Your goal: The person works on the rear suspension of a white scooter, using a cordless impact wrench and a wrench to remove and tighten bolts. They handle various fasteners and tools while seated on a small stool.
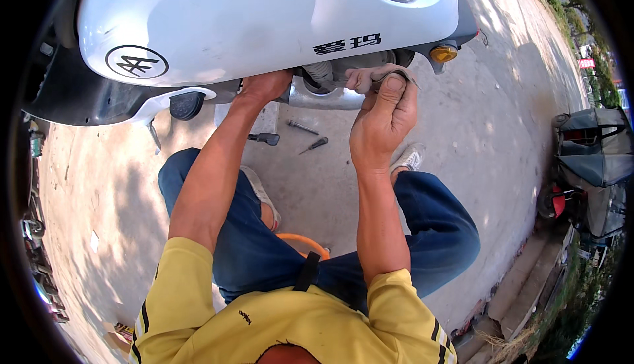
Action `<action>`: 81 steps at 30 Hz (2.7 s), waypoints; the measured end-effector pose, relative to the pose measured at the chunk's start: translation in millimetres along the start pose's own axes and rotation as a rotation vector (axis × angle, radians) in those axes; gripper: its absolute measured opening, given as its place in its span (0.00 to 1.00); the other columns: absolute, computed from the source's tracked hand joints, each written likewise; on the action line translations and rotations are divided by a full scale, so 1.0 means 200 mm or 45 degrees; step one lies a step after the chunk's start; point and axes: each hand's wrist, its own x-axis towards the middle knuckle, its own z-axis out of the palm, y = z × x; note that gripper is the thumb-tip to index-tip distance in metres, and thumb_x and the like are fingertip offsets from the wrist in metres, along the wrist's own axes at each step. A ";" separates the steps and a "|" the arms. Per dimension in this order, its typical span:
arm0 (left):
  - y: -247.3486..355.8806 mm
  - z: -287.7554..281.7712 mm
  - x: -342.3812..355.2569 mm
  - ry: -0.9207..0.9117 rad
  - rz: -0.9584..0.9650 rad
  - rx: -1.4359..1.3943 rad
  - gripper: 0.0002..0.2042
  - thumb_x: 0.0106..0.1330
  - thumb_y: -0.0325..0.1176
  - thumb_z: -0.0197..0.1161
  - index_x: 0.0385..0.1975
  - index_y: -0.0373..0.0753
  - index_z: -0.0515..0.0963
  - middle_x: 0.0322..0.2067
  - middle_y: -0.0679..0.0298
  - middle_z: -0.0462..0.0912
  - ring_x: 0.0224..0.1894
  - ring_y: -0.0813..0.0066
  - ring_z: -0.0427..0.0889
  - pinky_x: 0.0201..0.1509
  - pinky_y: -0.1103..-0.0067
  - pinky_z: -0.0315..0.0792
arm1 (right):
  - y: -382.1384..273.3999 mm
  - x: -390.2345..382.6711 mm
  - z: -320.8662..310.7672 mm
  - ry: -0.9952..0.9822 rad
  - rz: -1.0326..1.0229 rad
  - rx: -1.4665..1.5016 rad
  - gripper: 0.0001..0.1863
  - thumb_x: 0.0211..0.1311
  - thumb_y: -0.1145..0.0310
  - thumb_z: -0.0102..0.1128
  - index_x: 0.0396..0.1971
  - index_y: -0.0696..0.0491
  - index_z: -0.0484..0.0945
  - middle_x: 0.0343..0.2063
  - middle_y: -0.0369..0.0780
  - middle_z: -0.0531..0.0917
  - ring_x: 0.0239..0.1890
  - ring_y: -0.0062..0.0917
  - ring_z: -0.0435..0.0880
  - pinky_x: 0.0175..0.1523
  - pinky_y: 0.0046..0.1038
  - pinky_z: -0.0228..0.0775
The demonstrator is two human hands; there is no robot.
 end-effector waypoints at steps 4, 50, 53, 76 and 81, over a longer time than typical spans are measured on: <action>0.02 -0.02 0.01 -0.111 -0.028 0.008 0.12 0.67 0.31 0.58 0.47 0.39 0.82 0.46 0.49 0.85 0.51 0.46 0.82 0.53 0.57 0.75 | 0.02 0.08 -0.01 0.071 0.168 0.071 0.14 0.83 0.60 0.44 0.40 0.57 0.68 0.28 0.40 0.74 0.33 0.27 0.75 0.50 0.39 0.76; -0.16 0.12 0.00 0.236 0.478 0.356 0.11 0.63 0.29 0.61 0.43 0.38 0.84 0.40 0.50 0.86 0.44 0.44 0.83 0.51 0.57 0.74 | 0.04 0.03 -0.58 0.580 0.023 0.334 0.17 0.83 0.55 0.40 0.33 0.50 0.66 0.20 0.33 0.64 0.24 0.23 0.65 0.42 0.40 0.70; -0.23 0.14 0.02 0.163 0.507 0.447 0.11 0.64 0.31 0.62 0.44 0.37 0.84 0.41 0.49 0.86 0.45 0.43 0.83 0.52 0.56 0.73 | 0.06 0.09 -0.60 0.595 0.061 0.373 0.18 0.83 0.54 0.40 0.32 0.49 0.65 0.20 0.32 0.64 0.24 0.23 0.65 0.42 0.40 0.70; -0.03 0.02 -0.13 -0.243 0.330 0.189 0.42 0.62 0.70 0.59 0.56 0.30 0.75 0.53 0.40 0.77 0.58 0.39 0.73 0.65 0.56 0.64 | 0.70 0.16 -0.99 0.655 0.724 1.246 0.21 0.83 0.53 0.35 0.28 0.49 0.64 0.18 0.32 0.60 0.23 0.23 0.60 0.41 0.33 0.63; -0.07 0.06 -0.14 -0.100 0.452 0.273 0.39 0.65 0.65 0.59 0.57 0.30 0.74 0.53 0.40 0.78 0.57 0.38 0.73 0.65 0.54 0.63 | 0.66 -0.01 -0.99 0.818 0.482 1.293 0.22 0.83 0.52 0.34 0.29 0.48 0.65 0.18 0.32 0.60 0.22 0.22 0.60 0.41 0.34 0.63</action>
